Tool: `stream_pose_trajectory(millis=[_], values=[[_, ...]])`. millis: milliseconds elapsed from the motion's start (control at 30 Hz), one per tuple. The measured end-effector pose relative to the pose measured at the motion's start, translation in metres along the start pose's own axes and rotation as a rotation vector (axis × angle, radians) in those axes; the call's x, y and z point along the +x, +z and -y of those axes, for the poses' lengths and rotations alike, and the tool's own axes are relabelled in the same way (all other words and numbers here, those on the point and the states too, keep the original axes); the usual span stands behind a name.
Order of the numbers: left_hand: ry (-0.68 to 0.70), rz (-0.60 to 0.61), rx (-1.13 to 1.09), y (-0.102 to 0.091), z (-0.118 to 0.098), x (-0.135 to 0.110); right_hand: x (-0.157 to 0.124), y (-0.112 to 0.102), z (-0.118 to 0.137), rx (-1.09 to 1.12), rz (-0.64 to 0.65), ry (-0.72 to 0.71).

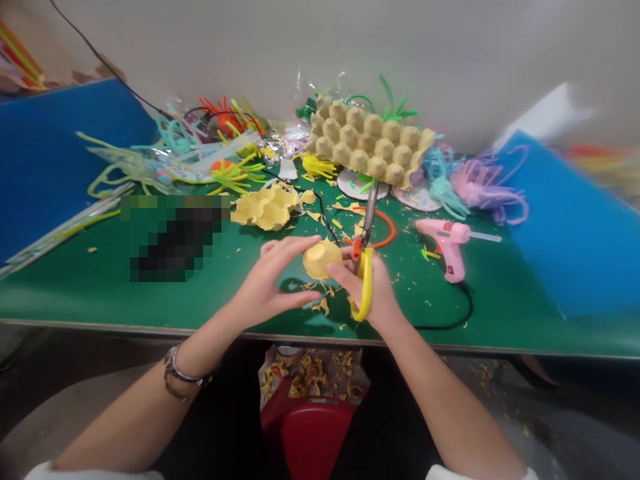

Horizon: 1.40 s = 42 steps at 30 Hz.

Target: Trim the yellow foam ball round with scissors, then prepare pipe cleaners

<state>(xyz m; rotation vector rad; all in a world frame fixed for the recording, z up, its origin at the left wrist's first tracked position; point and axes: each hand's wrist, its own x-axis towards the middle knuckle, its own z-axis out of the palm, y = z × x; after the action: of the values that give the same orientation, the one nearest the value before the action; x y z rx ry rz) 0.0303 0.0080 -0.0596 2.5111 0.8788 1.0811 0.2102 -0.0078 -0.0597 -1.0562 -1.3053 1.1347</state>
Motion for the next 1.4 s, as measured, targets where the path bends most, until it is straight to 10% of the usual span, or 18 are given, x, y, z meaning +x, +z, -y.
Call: stream_pose_trajectory(millis=[200, 467, 733, 1400], values=[[-0.229, -0.103, -0.495, -0.002, 0.001, -0.001, -0.003, -0.007, -0.001, -0.108, -0.017, -0.115], [-0.558, 0.171, -0.861, -0.004, -0.006, 0.005, -0.009, -0.012, 0.011, -0.357, 0.165, -0.114], [-0.759, -0.017, -1.137, -0.002, -0.003, 0.009, -0.006, -0.019, -0.002, -0.542, -0.006, -0.245], [-0.627, -0.289, -1.186, 0.003, -0.005, 0.006, -0.012, -0.023, 0.011, -1.288, -0.115, -0.499]])
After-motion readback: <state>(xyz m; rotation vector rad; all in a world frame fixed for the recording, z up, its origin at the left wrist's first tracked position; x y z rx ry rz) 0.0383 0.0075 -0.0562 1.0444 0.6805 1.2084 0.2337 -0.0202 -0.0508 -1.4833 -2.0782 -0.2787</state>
